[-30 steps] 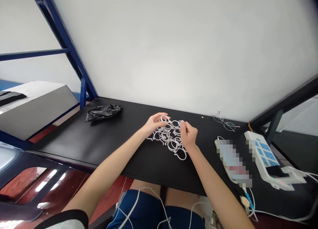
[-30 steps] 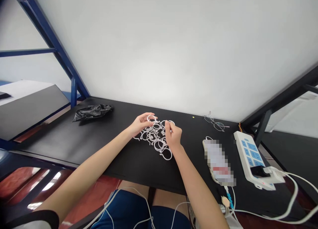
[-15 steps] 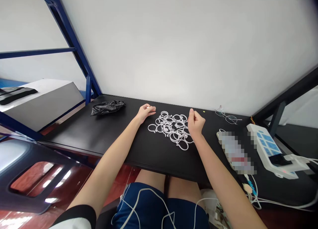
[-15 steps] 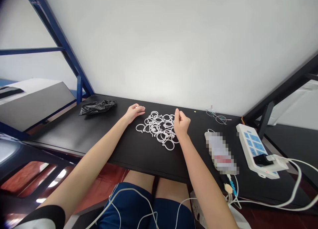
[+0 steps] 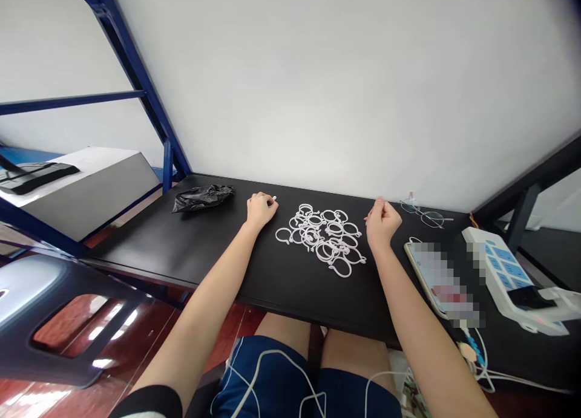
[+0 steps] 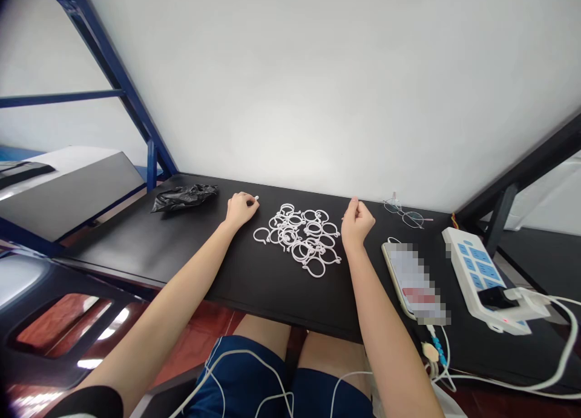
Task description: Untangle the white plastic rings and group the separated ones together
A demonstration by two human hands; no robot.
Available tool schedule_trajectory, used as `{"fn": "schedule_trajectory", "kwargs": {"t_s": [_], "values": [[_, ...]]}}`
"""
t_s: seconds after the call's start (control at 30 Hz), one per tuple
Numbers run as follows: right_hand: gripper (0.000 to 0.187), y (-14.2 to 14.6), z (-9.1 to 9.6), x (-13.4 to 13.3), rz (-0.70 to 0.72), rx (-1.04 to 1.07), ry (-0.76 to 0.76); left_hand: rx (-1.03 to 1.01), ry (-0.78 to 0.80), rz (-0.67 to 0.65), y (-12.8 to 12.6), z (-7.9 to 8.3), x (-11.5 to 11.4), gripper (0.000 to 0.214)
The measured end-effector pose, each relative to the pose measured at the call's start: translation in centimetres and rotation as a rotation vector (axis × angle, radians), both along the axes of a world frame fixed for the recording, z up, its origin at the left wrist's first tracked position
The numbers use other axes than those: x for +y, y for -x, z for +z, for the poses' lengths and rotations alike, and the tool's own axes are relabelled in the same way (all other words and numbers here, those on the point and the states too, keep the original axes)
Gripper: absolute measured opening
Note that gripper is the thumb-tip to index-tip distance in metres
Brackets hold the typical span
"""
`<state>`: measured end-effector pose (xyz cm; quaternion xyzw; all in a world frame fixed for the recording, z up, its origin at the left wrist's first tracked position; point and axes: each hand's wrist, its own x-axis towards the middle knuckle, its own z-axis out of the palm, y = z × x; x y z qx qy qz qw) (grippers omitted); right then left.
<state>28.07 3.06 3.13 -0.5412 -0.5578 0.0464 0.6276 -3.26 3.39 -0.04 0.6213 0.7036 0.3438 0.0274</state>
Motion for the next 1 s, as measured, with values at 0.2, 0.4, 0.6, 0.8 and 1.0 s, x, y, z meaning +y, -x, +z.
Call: {"fn": "schedule_trajectory", "kwargs": {"t_s": [0.2,0.4,0.6,0.8,1.0], "values": [[0.047,-0.1,-0.9,0.3,0.071,-0.084,0.144,0.086,0.034,0.095,0.2,0.5,-0.4,0.007],[0.031,-0.6,-1.7,1.2,0.134,-0.081,0.308,0.143,0.099,0.162,0.5,0.9,-0.7,0.014],[0.021,-0.5,-2.0,1.4,0.122,-0.128,0.370,0.173,0.120,0.146,0.2,1.0,-0.7,0.016],[0.017,-0.8,-2.2,1.6,0.174,-0.149,0.445,0.150,0.072,0.089,-0.4,1.2,-0.5,0.017],[0.022,-0.7,-2.7,2.0,0.176,-0.214,0.457,0.098,-0.050,-0.075,-2.3,1.7,-0.9,0.012]]}}
